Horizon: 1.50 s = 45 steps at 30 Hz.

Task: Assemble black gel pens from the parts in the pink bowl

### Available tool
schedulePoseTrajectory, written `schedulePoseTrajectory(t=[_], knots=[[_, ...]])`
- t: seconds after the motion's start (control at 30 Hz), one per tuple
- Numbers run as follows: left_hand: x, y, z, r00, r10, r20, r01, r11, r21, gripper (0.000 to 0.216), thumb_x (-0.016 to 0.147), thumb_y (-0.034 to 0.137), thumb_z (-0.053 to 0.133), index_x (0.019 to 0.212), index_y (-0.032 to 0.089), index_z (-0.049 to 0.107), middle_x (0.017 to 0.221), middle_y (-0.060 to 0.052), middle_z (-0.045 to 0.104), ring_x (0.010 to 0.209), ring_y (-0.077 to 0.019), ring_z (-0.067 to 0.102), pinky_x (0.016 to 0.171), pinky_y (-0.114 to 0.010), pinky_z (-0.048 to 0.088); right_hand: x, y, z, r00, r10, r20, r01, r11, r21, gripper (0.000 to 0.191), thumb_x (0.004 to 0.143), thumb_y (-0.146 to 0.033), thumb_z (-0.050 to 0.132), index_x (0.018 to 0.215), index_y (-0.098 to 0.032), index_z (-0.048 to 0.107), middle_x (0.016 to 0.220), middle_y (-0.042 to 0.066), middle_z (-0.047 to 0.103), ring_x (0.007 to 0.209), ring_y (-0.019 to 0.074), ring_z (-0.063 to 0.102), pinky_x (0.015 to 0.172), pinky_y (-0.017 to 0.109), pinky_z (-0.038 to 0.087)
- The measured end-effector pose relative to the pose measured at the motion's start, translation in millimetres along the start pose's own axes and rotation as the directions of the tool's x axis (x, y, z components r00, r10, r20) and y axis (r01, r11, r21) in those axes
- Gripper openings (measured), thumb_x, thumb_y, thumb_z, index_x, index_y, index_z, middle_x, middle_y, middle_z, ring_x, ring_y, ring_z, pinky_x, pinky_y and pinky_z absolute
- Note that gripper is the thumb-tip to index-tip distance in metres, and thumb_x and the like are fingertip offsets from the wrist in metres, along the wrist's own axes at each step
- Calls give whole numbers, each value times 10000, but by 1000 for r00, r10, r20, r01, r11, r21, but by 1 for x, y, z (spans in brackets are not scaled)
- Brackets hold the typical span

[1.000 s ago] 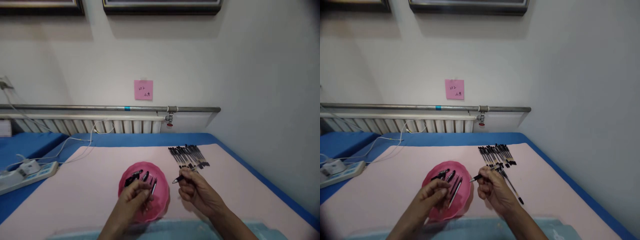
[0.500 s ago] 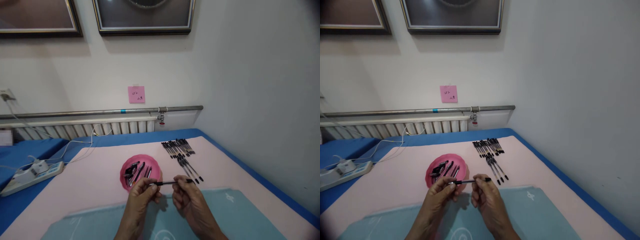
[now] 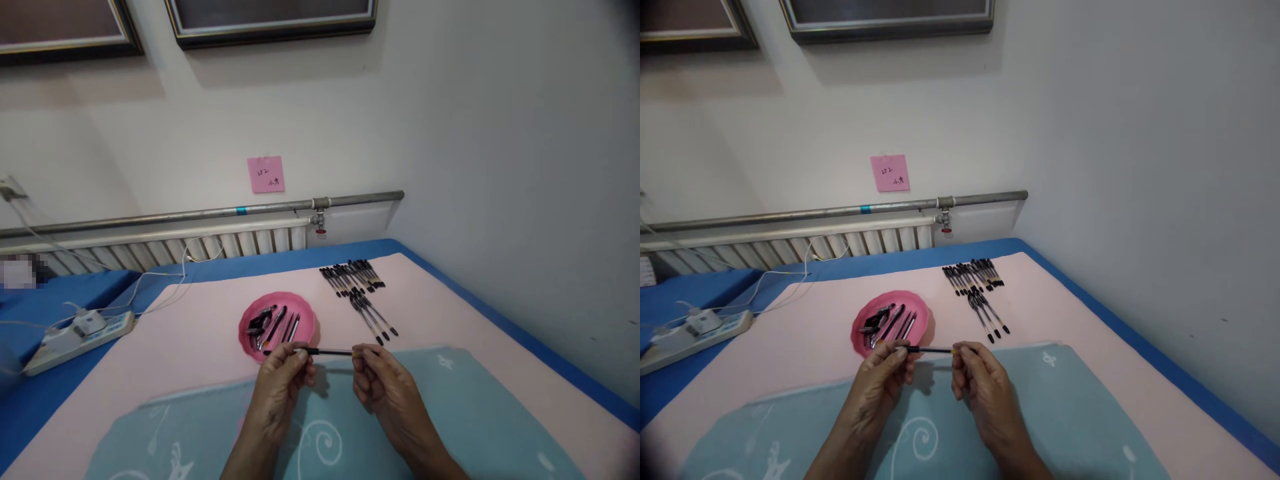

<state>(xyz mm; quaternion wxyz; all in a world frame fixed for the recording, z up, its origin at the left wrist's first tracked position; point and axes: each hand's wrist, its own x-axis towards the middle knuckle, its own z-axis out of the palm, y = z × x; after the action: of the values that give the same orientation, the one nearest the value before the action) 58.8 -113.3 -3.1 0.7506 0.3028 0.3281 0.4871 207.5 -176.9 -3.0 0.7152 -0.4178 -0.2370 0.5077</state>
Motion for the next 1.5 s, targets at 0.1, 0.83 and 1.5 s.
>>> schedulePoseTrajectory(t=[0.1,0.83,1.5], knots=[[1,-1,1,1000,-1,-22,0,1000,-16,261,572,228,811,762,123,667,617,-38,662,513,-107,577,476,-199,444,0,2,-3,1000,-3,6,4,996,-85,235,727,-400,685,772,-171,660,653,-17,550,453,71,449,403,213,330],[11,-7,-10,998,48,-50,-49,999,-8,248,599,259,794,761,122,667,613,-22,661,522,-88,562,500,-185,431,4,14,-10,990,140,-15,-135,916,-377,399,809,-535,502,708,-158,586,510,-45,493,375,70,386,359,211,246],[11,-4,-15,989,145,5,-145,986,86,241,623,292,771,789,145,679,584,12,594,514,-82,498,516,-204,368,3,10,-5,912,410,-1,-386,859,-337,428,725,-570,539,561,-183,460,416,-90,327,344,26,181,357,174,83]])
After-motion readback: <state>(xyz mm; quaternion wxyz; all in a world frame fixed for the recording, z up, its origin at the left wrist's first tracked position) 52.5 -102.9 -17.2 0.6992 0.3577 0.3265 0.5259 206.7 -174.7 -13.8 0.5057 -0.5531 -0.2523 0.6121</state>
